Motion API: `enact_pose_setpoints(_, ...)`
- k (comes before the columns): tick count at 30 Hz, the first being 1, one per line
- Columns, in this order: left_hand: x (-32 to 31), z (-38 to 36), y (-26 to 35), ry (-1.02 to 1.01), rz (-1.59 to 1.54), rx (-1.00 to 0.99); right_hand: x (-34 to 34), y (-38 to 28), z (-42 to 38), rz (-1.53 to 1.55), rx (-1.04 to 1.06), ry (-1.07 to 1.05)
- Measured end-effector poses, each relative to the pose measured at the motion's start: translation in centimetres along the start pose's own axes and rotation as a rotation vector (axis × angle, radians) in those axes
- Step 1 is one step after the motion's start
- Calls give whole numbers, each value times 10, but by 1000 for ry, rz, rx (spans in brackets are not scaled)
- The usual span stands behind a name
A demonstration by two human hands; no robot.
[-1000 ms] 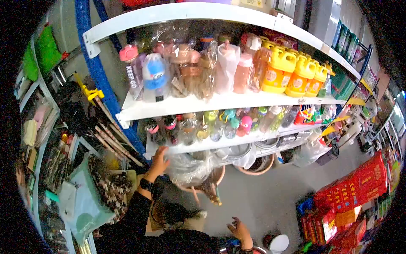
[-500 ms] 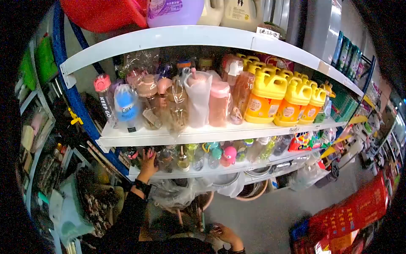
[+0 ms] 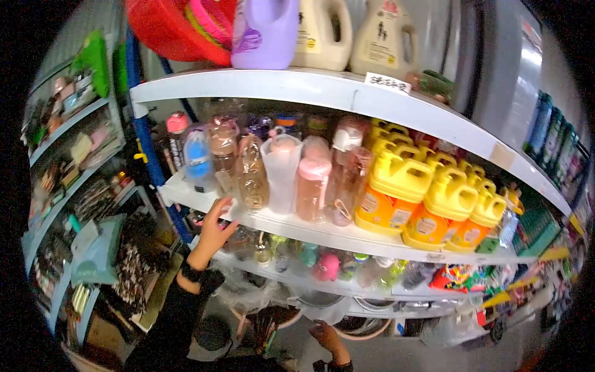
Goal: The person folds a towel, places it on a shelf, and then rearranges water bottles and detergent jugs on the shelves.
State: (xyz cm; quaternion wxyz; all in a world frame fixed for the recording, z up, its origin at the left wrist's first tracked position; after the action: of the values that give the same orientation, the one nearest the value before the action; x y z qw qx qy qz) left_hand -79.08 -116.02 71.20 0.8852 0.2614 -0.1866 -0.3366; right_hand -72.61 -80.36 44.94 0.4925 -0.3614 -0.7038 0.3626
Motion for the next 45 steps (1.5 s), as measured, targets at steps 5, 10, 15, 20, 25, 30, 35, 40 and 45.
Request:
enact_pose_setpoints(5,-50,60,9,165,191,-138,-7,-39,18,2,308,-134)
enact_pose_setpoints(10,-72,100,18,145,420,-95,-16,-61,22,213,246,-215)
enact_pose_setpoints(15,-81,119,-25,67,122,16,5,-98,37,20,639,-71)
enact_pose_setpoints(20,-66,117,-25,55,48,63,55,-218,28,70,628,289)
enact_pose_setpoints(25,-29,101,-21,5,-140,-89,70,-320,24,-39,921,703)
enact_pose_setpoints(30,7,86,-22,-103,-128,-274,51,-417,46,-259,1130,820)
enact_pose_setpoints(35,20,71,-37,-121,-364,-144,36,-470,91,-509,1130,807)
enact_pose_setpoints(40,31,67,-43,-42,-360,-161,32,-471,145,-626,953,766)
enact_pose_setpoints(45,32,66,-47,-36,-410,-124,26,-467,157,-476,943,786)
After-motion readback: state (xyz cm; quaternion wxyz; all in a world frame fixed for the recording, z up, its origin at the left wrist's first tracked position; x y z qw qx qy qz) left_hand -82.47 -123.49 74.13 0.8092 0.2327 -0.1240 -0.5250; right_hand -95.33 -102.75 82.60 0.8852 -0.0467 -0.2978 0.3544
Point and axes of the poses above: each hand's wrist, its own z-axis towards the middle knuckle, its own x-axis out of the back of the hand, y = z × x, the point moved 3 cm from there along z, towards the middle knuckle, and after that the axes turned 15 degrees about y, right-handed, at the moved point
